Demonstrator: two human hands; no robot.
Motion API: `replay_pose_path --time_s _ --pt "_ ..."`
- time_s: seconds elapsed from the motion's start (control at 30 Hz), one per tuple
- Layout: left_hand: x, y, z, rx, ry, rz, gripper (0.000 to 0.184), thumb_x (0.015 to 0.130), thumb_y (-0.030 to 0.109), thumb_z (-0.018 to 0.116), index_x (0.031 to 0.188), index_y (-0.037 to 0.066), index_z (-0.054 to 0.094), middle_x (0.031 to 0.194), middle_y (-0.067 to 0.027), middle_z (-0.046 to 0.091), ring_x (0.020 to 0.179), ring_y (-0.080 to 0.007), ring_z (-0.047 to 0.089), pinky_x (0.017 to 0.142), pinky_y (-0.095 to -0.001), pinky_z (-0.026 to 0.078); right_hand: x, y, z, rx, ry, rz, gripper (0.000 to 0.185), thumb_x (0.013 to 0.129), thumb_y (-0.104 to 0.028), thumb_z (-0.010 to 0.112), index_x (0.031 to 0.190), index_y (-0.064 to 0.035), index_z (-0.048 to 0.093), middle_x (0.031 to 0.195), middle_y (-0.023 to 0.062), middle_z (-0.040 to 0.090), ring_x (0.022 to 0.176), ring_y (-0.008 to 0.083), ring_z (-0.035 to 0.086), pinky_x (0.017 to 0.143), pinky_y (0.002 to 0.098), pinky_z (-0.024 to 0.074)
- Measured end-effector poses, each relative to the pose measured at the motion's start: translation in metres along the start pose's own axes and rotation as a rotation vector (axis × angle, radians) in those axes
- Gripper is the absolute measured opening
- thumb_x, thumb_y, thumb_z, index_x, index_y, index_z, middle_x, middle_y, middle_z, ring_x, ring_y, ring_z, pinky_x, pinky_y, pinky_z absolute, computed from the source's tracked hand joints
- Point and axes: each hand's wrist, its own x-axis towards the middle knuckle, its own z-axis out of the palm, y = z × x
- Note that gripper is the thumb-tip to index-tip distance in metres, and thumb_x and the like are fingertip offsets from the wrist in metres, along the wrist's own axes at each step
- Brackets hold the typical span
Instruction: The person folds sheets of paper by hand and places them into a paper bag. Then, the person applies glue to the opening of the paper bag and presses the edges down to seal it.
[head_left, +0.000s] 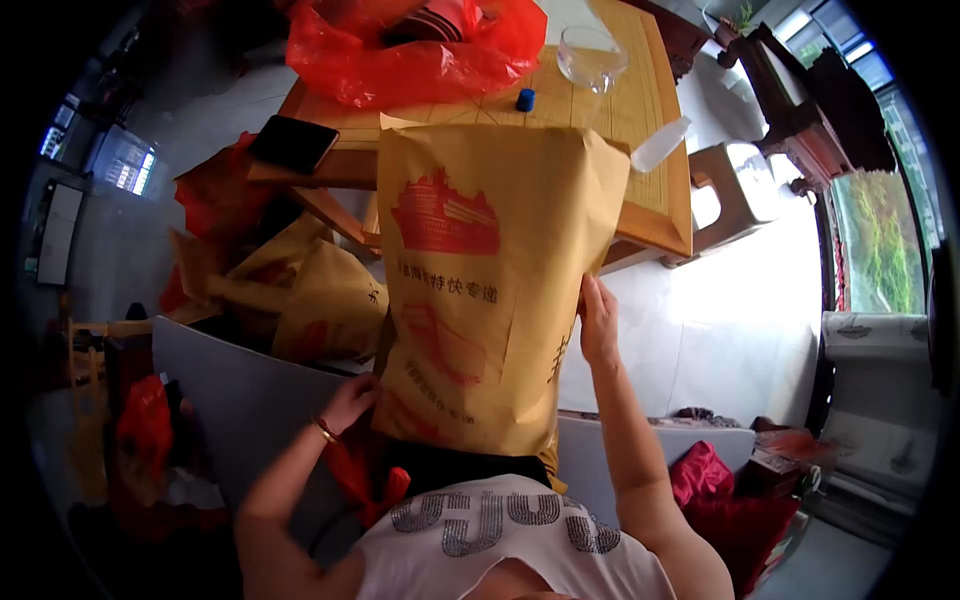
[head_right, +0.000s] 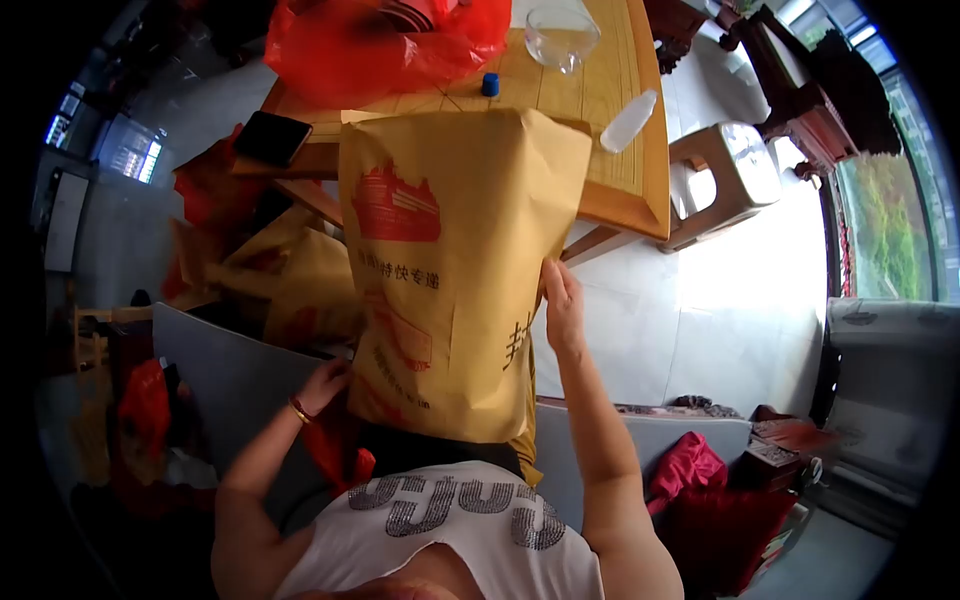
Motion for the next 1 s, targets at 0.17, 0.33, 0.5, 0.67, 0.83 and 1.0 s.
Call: replay_pose_path --time_s 0.17,0.33,0.5,0.67,0.83,1.0 --pt "0.004 -0.008 -0.010 0.046 -0.087 0.004 0.015 0.084 0.014 0.053 0.089 0.000 0.054 0.080 -0.0068 0.056 0.078 -0.0112 0.052 0.071 -0.0278 0.042 -0.006 0.005 -0.005 0.046 0.061 0.052 0.036 0.094 -0.033 0.040 0.083 -0.0024 0.057 0.066 -0.0020 0.050 0.056 0.0049 0.040 0.051 0.0214 0.0315" --pt "0.050 0.094 -0.038 0.717 0.528 0.384 0.031 0.084 0.017 0.054 0.110 0.000 0.051 0.106 -0.0188 0.054 0.095 -0.0328 0.055 0.081 -0.0385 0.044 -0.007 0.001 0.001 -0.037 0.015 -0.052 0.041 0.093 -0.036 0.040 0.067 -0.0061 0.052 0.057 -0.0007 0.046 0.051 0.0061 0.037 0.048 0.0227 0.0287" --pt "0.103 0.256 0.011 0.934 0.442 1.081 0.044 0.084 0.026 0.057 0.124 0.010 0.046 0.125 -0.0115 0.045 0.118 -0.0287 0.041 0.097 -0.0408 0.033 -0.020 -0.002 0.021 0.023 0.092 -0.050 0.043 0.093 -0.037 0.038 0.065 -0.0065 0.049 0.054 -0.0023 0.040 0.049 0.0071 0.032 0.047 0.0240 0.0259" --pt "0.193 0.245 0.056 1.249 0.317 0.677 0.070 0.082 0.063 0.035 0.137 0.020 0.027 0.141 -0.0104 0.026 0.131 -0.0290 0.020 0.103 -0.0510 0.014 -0.019 0.007 -0.006 -0.021 0.053 -0.105 0.041 0.093 -0.036 0.039 0.072 -0.0038 0.054 0.059 -0.0007 0.045 0.054 0.0079 0.039 0.053 0.0229 0.0337" --pt "0.200 0.227 0.046 1.260 0.160 0.444 0.076 0.079 0.067 0.035 0.139 0.021 0.023 0.144 -0.0078 0.021 0.133 -0.0287 0.016 0.104 -0.0496 0.011 -0.019 -0.005 -0.035 -0.427 0.320 -0.282 0.031 0.090 -0.025 0.046 0.098 0.0007 0.062 0.087 0.0102 0.063 0.083 0.0194 0.058 0.078 0.0288 0.0432" --pt "0.199 0.228 0.048 1.323 0.141 0.404 0.077 0.079 0.067 0.037 0.139 0.020 0.023 0.145 -0.0087 0.019 0.134 -0.0288 0.013 0.105 -0.0497 0.010 -0.004 -0.092 0.028 -1.155 0.183 -0.856 0.031 0.083 -0.025 0.056 0.109 -0.0078 0.058 0.117 0.0099 0.053 0.113 0.0284 0.045 0.094 0.0365 0.0358"
